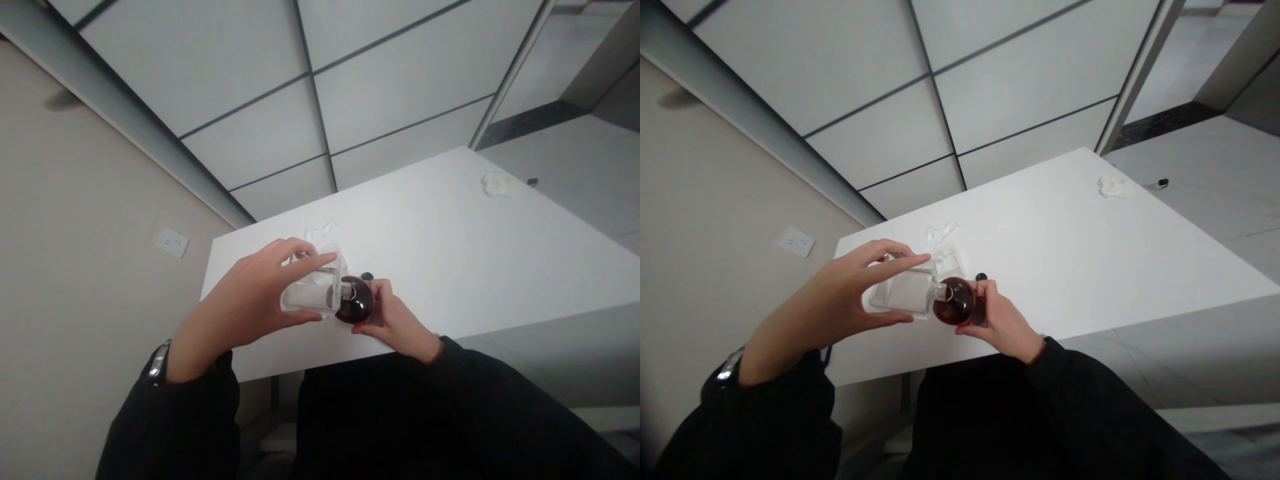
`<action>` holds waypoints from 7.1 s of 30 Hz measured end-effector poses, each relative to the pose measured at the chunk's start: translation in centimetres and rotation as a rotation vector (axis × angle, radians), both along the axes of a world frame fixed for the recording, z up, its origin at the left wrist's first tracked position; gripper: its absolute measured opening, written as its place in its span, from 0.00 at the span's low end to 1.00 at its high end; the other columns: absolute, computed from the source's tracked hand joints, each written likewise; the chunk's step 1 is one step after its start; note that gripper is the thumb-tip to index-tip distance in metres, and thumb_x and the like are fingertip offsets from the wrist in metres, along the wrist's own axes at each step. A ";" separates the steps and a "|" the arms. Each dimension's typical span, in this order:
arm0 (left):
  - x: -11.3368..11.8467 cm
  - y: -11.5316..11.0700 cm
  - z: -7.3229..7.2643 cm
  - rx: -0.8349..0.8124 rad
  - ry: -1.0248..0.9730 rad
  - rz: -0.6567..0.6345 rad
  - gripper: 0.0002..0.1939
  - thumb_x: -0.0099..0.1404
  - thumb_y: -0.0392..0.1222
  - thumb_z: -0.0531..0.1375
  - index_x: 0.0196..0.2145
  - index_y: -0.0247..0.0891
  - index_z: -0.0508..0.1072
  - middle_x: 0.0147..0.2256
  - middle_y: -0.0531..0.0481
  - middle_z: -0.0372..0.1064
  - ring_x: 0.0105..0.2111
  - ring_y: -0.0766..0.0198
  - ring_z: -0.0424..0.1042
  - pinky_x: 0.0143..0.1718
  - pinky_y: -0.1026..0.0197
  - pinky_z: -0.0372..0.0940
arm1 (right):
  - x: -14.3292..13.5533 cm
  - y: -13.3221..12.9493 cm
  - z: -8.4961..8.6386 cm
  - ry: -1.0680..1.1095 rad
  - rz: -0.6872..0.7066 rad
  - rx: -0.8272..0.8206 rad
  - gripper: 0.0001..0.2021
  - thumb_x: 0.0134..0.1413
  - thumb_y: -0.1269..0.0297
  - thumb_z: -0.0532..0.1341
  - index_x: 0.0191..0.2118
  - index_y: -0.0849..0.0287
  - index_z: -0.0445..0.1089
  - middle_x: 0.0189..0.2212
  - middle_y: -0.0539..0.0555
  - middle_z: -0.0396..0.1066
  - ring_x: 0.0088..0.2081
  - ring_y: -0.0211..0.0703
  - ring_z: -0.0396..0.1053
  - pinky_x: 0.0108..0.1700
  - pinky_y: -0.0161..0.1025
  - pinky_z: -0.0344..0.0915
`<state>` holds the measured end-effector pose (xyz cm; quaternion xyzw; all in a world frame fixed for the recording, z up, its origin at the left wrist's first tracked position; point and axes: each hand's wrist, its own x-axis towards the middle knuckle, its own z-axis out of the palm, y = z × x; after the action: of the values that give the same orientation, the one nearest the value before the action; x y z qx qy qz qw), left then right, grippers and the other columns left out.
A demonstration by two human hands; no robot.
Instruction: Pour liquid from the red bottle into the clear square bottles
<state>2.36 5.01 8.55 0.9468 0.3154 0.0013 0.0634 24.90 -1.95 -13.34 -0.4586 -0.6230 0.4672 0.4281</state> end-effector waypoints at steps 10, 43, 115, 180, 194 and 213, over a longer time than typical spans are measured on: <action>0.7 -0.1 0.9 -0.034 0.036 0.006 0.40 0.61 0.42 0.76 0.67 0.47 0.68 0.59 0.40 0.71 0.55 0.44 0.74 0.51 0.46 0.72 | 0.0 0.1 -0.4 0.001 0.006 0.011 0.31 0.55 0.47 0.74 0.47 0.51 0.50 0.51 0.63 0.72 0.46 0.60 0.76 0.43 0.51 0.71; 0.5 0.1 1.4 0.037 0.044 -0.035 0.40 0.61 0.42 0.76 0.67 0.47 0.68 0.57 0.41 0.72 0.53 0.45 0.74 0.50 0.47 0.71 | 0.1 0.2 -0.5 -0.028 0.015 -0.010 0.33 0.54 0.47 0.74 0.46 0.50 0.49 0.49 0.61 0.72 0.43 0.58 0.75 0.42 0.50 0.70; 2.7 0.5 3.2 0.053 0.242 -0.070 0.39 0.59 0.41 0.76 0.65 0.48 0.69 0.55 0.44 0.72 0.49 0.48 0.74 0.44 0.52 0.70 | 0.0 0.1 -0.2 0.029 0.014 0.005 0.32 0.54 0.50 0.75 0.45 0.50 0.49 0.48 0.59 0.73 0.41 0.55 0.76 0.39 0.46 0.69; 6.6 -1.1 4.9 0.250 0.483 -0.281 0.28 0.64 0.49 0.71 0.60 0.42 0.72 0.53 0.40 0.72 0.50 0.44 0.72 0.50 0.46 0.68 | 0.1 0.2 0.4 0.062 0.004 -0.003 0.32 0.53 0.53 0.76 0.49 0.52 0.52 0.47 0.59 0.75 0.43 0.57 0.77 0.42 0.48 0.71; 6.8 -0.5 4.7 0.230 0.478 -0.311 0.29 0.64 0.53 0.71 0.59 0.41 0.73 0.51 0.40 0.72 0.49 0.45 0.72 0.47 0.47 0.69 | 0.0 0.2 0.1 0.047 -0.003 -0.002 0.32 0.52 0.53 0.77 0.46 0.51 0.52 0.44 0.56 0.74 0.41 0.55 0.76 0.39 0.46 0.70; 6.6 -0.7 4.9 0.275 0.470 -0.261 0.30 0.61 0.50 0.73 0.57 0.39 0.73 0.51 0.39 0.73 0.44 0.46 0.75 0.38 0.51 0.69 | -0.1 0.2 0.0 0.073 0.011 0.000 0.33 0.53 0.53 0.77 0.53 0.52 0.56 0.49 0.59 0.75 0.47 0.58 0.77 0.46 0.50 0.73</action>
<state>8.96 4.29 13.44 0.9534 0.1938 -0.1835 -0.1407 24.83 -1.76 -13.38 -0.4379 -0.6095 0.4857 0.4481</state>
